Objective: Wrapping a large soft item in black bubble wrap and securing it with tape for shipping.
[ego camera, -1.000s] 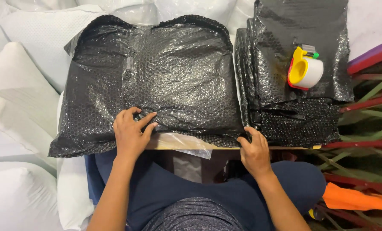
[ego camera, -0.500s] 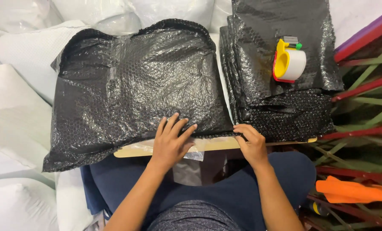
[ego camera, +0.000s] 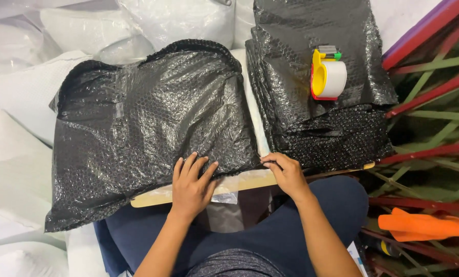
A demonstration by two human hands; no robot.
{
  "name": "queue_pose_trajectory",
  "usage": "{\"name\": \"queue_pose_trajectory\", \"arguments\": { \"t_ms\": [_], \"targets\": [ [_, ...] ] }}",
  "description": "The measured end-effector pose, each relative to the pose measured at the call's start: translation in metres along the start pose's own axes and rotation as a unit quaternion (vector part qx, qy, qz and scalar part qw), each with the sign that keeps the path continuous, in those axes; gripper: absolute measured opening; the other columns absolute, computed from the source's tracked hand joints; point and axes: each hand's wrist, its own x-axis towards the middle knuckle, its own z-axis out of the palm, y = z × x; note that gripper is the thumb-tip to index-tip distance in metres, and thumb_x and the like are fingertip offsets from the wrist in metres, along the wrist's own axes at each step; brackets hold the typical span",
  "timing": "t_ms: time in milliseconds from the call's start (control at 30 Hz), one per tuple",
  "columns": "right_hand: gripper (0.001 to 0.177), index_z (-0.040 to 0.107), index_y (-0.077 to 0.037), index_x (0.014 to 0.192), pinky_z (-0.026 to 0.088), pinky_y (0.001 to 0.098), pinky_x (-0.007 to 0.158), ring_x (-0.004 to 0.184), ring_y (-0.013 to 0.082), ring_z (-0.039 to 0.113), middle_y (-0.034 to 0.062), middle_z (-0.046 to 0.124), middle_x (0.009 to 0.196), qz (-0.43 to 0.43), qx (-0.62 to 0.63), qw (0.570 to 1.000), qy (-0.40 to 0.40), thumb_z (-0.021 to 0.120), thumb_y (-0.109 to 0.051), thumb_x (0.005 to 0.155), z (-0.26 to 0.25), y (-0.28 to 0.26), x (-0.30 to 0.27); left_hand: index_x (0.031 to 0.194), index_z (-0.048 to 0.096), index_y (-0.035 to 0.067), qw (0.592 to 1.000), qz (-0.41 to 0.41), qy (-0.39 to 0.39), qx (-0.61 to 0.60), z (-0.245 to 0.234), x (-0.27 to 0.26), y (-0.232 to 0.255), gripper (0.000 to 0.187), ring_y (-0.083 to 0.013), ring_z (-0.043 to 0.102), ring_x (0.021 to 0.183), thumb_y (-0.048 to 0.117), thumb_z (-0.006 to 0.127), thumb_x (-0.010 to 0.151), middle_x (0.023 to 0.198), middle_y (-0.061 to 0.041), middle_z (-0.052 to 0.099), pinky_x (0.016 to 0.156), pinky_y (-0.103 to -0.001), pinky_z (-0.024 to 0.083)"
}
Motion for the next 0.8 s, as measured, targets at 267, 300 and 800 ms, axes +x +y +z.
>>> {"name": "queue_pose_trajectory", "arguments": {
  "t_ms": [267,300,800],
  "targets": [
    [0.014,0.077,-0.009,0.1,0.058,0.0411,0.084,0.091,0.0279,0.077,0.0091,0.08,0.089,0.087,0.038,0.995,-0.01,0.077,-0.004,0.086,0.02,0.025,0.008,0.128,0.068,0.019,0.995,0.06,-0.04,-0.072,0.009,0.045,0.036,0.051,-0.0389,0.052,0.137,0.039,0.078,0.082,0.129,-0.011,0.065,0.113,-0.059,0.034],
    [0.018,0.076,-0.011,0.1,0.058,0.0384,0.078,0.083,0.0229,0.075,0.0077,0.08,0.085,0.12,0.052,0.991,0.002,0.08,-0.006,0.084,0.025,0.033,0.008,0.128,0.068,0.021,0.995,0.047,-0.062,-0.062,0.016,0.046,0.037,0.051,-0.0368,0.053,0.135,0.041,0.078,0.082,0.128,-0.009,0.065,0.111,-0.06,0.034],
    [0.014,0.074,-0.006,0.089,0.046,0.0217,0.057,0.06,0.0079,0.054,-0.0013,0.072,0.074,0.2,0.097,0.974,0.054,0.082,-0.006,0.078,0.032,0.02,0.02,0.11,0.077,0.022,0.995,-0.046,-0.059,-0.073,0.023,0.051,0.05,0.031,-0.0224,0.058,0.125,0.03,0.077,0.08,0.116,0.002,0.069,0.108,-0.051,0.034]
  ]
}}
